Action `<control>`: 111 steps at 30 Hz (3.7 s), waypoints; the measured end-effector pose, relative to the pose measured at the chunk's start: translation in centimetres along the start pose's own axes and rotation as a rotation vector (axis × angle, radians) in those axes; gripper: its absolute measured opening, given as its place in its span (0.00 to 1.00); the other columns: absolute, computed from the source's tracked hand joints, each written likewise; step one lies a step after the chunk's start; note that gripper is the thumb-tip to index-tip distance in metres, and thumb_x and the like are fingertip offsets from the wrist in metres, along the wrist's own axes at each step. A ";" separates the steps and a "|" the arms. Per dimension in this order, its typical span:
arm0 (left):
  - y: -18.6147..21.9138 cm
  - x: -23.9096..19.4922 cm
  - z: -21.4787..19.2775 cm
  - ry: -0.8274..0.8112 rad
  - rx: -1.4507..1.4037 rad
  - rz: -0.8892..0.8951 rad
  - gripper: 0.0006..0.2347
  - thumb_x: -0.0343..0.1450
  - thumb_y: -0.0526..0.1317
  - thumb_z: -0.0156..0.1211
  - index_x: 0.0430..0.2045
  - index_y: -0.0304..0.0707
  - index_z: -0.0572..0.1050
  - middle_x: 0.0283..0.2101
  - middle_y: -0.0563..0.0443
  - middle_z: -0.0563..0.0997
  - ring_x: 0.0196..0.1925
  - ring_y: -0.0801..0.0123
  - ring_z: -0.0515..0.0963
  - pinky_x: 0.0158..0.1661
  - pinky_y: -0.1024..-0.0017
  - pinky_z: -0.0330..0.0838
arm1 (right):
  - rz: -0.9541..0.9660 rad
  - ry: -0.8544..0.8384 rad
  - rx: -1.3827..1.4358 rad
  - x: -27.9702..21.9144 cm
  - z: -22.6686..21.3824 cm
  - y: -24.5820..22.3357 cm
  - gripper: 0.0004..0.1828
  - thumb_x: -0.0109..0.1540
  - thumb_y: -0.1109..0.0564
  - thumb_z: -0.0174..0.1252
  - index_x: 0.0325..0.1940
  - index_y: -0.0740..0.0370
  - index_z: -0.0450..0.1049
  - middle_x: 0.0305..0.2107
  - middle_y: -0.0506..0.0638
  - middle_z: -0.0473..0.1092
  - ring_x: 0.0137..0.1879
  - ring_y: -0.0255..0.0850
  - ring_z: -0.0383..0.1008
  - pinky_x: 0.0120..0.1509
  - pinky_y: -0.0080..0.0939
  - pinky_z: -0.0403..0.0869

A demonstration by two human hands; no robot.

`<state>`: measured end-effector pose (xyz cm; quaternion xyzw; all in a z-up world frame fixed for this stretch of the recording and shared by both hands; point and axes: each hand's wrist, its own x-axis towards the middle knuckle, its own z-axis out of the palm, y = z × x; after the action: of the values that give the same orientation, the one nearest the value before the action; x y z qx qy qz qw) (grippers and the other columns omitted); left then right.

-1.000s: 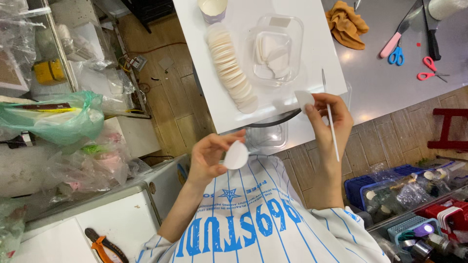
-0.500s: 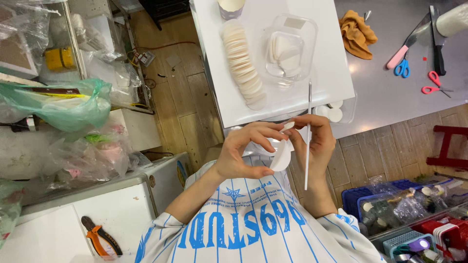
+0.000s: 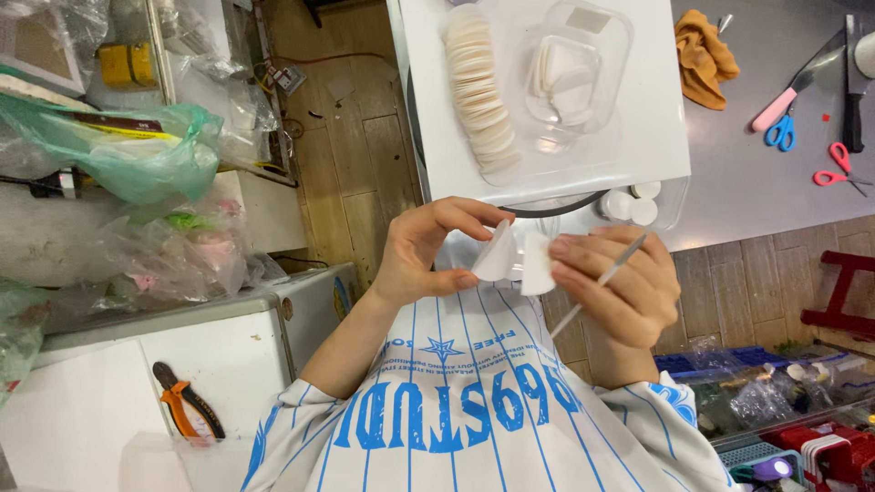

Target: The person repeatedly picks up small white circular discs from a tray, uses a thin white stick to press and shape the edges, and places the discs into a clear plastic container. The process is repeated for multiple discs throughout the clip.

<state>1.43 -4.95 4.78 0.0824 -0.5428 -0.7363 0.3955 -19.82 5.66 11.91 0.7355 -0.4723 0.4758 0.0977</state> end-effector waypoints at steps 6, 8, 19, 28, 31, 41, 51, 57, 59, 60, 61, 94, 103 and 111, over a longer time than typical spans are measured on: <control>1.7 0.1 0.6 0.019 0.146 0.074 0.16 0.64 0.34 0.75 0.45 0.35 0.79 0.58 0.36 0.81 0.62 0.57 0.80 0.66 0.64 0.71 | -0.121 -0.160 -0.113 2.6 0.2 -1.4 0.05 0.59 0.61 0.71 0.38 0.59 0.81 0.34 0.48 0.79 0.45 0.42 0.82 0.54 0.45 0.76; 2.1 0.2 0.6 0.021 0.190 0.101 0.16 0.64 0.33 0.75 0.44 0.35 0.79 0.58 0.36 0.81 0.61 0.58 0.81 0.65 0.66 0.72 | -0.111 -0.187 -0.131 3.0 0.2 -1.5 0.06 0.59 0.61 0.72 0.38 0.58 0.82 0.35 0.47 0.79 0.46 0.41 0.82 0.56 0.45 0.75; 3.1 0.2 0.6 0.043 0.343 0.144 0.17 0.61 0.34 0.78 0.42 0.35 0.81 0.56 0.36 0.82 0.59 0.56 0.83 0.61 0.68 0.77 | -0.157 -0.198 -0.111 2.4 0.6 -0.8 0.07 0.60 0.62 0.72 0.40 0.56 0.82 0.36 0.45 0.79 0.46 0.40 0.82 0.59 0.46 0.75; 3.1 0.0 0.9 0.058 0.356 0.129 0.17 0.61 0.35 0.79 0.43 0.34 0.82 0.56 0.35 0.82 0.60 0.56 0.84 0.58 0.69 0.79 | -0.226 -0.151 -0.118 1.6 1.1 -0.1 0.09 0.57 0.63 0.74 0.37 0.55 0.81 0.36 0.45 0.79 0.45 0.39 0.81 0.61 0.46 0.74; 3.0 -0.2 0.9 0.068 0.329 0.113 0.17 0.62 0.35 0.78 0.43 0.33 0.82 0.57 0.34 0.81 0.60 0.56 0.84 0.59 0.68 0.79 | -0.190 -0.170 -0.124 1.4 1.1 0.0 0.09 0.57 0.63 0.75 0.36 0.54 0.81 0.37 0.44 0.79 0.45 0.39 0.81 0.61 0.47 0.74; 1.8 -0.6 3.6 0.375 0.456 0.215 0.10 0.68 0.28 0.67 0.42 0.37 0.82 0.50 0.42 0.76 0.47 0.59 0.83 0.41 0.72 0.83 | 0.042 -0.069 -0.018 1.3 3.0 -0.5 0.11 0.55 0.64 0.73 0.40 0.59 0.81 0.33 0.49 0.77 0.40 0.43 0.79 0.62 0.52 0.75; 3.2 -0.1 1.8 0.293 0.877 0.505 0.10 0.64 0.28 0.72 0.37 0.36 0.82 0.40 0.51 0.83 0.42 0.62 0.83 0.46 0.68 0.79 | 0.165 -0.091 0.181 0.7 4.0 -1.2 0.11 0.57 0.67 0.71 0.41 0.61 0.78 0.31 0.49 0.76 0.38 0.40 0.77 0.65 0.54 0.76; 3.6 0.1 1.3 0.233 0.774 0.404 0.12 0.62 0.27 0.74 0.37 0.36 0.83 0.39 0.52 0.82 0.42 0.63 0.84 0.45 0.70 0.78 | 0.175 -0.080 0.282 0.0 4.3 -1.4 0.11 0.57 0.64 0.72 0.41 0.61 0.78 0.30 0.50 0.77 0.38 0.40 0.79 0.62 0.54 0.76; 3.9 -0.1 1.0 0.177 0.674 0.351 0.11 0.62 0.27 0.73 0.36 0.37 0.82 0.39 0.52 0.82 0.42 0.64 0.83 0.45 0.70 0.77 | 0.200 -0.060 0.323 -0.1 4.3 -1.4 0.10 0.58 0.64 0.71 0.40 0.61 0.77 0.30 0.50 0.76 0.38 0.40 0.79 0.62 0.54 0.76; 3.9 -0.1 1.1 0.158 0.671 0.355 0.12 0.62 0.27 0.74 0.36 0.37 0.81 0.39 0.52 0.83 0.43 0.64 0.84 0.46 0.70 0.77 | 0.221 -0.039 0.331 -0.2 4.2 -1.4 0.10 0.58 0.64 0.71 0.40 0.61 0.77 0.30 0.50 0.76 0.39 0.40 0.80 0.62 0.53 0.76; 3.9 -0.1 1.1 0.140 0.668 0.359 0.12 0.63 0.28 0.74 0.37 0.37 0.81 0.39 0.52 0.83 0.43 0.64 0.84 0.47 0.69 0.77 | 0.242 -0.018 0.339 -0.2 4.2 -1.3 0.09 0.59 0.63 0.71 0.40 0.60 0.77 0.30 0.49 0.76 0.39 0.40 0.80 0.62 0.52 0.76; -1.0 -1.0 1.0 0.439 0.188 -0.082 0.11 0.71 0.28 0.69 0.45 0.27 0.78 0.41 0.46 0.84 0.44 0.73 0.84 0.48 0.76 0.78 | 0.299 -0.117 0.308 -2.9 7.4 2.4 0.46 0.48 0.46 0.80 0.64 0.66 0.69 0.53 0.58 0.75 0.57 0.49 0.79 0.61 0.45 0.80; -0.7 -1.1 1.2 0.363 0.130 -0.127 0.11 0.72 0.30 0.68 0.47 0.27 0.78 0.44 0.46 0.85 0.46 0.73 0.83 0.49 0.75 0.78 | 0.286 -0.052 0.410 -3.8 7.5 3.1 0.44 0.49 0.45 0.81 0.61 0.69 0.71 0.49 0.60 0.74 0.55 0.50 0.79 0.59 0.46 0.83; 0.0 -0.8 1.6 0.368 0.229 -0.129 0.08 0.72 0.30 0.67 0.44 0.29 0.81 0.45 0.46 0.85 0.45 0.73 0.84 0.49 0.76 0.79 | 0.192 -0.070 0.381 -3.2 7.4 3.6 0.44 0.46 0.47 0.81 0.60 0.66 0.71 0.44 0.58 0.77 0.55 0.50 0.79 0.71 0.55 0.76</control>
<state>1.09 -3.24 5.18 0.2942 -0.5354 -0.6662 0.4279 -18.50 1.24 4.35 0.7083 -0.4449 0.5379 -0.1053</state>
